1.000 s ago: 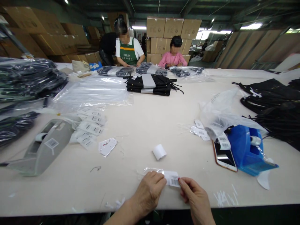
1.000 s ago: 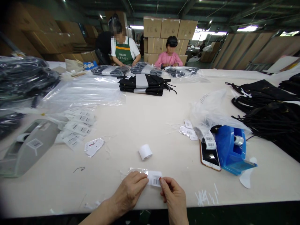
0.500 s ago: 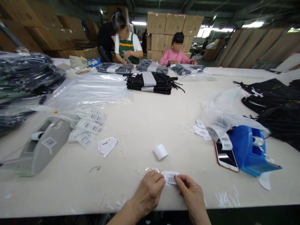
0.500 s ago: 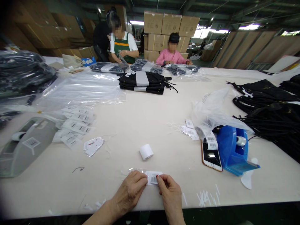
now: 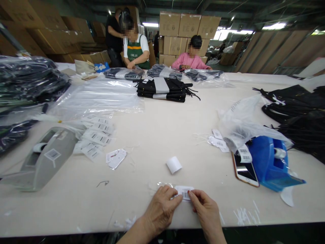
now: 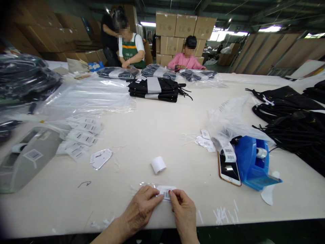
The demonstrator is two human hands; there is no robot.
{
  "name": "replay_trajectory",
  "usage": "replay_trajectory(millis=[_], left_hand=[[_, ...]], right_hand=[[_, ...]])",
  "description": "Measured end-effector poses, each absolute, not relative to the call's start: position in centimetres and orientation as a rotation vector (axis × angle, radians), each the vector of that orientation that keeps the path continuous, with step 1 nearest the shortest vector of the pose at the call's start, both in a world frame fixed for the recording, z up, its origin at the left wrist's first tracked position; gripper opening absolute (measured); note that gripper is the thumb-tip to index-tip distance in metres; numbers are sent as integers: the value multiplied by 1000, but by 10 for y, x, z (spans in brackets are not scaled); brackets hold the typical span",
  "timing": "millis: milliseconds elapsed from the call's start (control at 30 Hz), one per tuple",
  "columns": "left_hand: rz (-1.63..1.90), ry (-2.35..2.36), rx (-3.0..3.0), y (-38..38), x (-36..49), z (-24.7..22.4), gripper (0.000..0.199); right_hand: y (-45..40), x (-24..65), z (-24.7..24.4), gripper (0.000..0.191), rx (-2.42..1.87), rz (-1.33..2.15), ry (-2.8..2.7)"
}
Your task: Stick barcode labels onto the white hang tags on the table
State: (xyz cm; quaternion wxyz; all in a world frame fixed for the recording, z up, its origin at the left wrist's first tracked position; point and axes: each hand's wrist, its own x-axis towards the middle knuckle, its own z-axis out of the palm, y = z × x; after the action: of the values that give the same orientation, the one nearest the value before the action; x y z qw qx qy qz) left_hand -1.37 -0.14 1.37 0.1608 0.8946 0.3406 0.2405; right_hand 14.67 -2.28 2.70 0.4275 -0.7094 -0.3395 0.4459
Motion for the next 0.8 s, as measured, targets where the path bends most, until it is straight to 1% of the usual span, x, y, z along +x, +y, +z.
replay_trajectory(millis=[300,467,667,800], left_hand=[[629,985,2555,-2,-13,12,26],[592,997,2602,-3,-13,14,26],[564,1011,2641,-4,-12,14,26],[565,1008,2641,-5,-11,13,27]], right_hand=[[-23,146,28,41,-1821,1094,-921],[-27,147,25,40,-1914,1007,-1062],[-27,148,13,37,-2013,660,-1285],[-29,148,8,31,-1924,264,-1482]])
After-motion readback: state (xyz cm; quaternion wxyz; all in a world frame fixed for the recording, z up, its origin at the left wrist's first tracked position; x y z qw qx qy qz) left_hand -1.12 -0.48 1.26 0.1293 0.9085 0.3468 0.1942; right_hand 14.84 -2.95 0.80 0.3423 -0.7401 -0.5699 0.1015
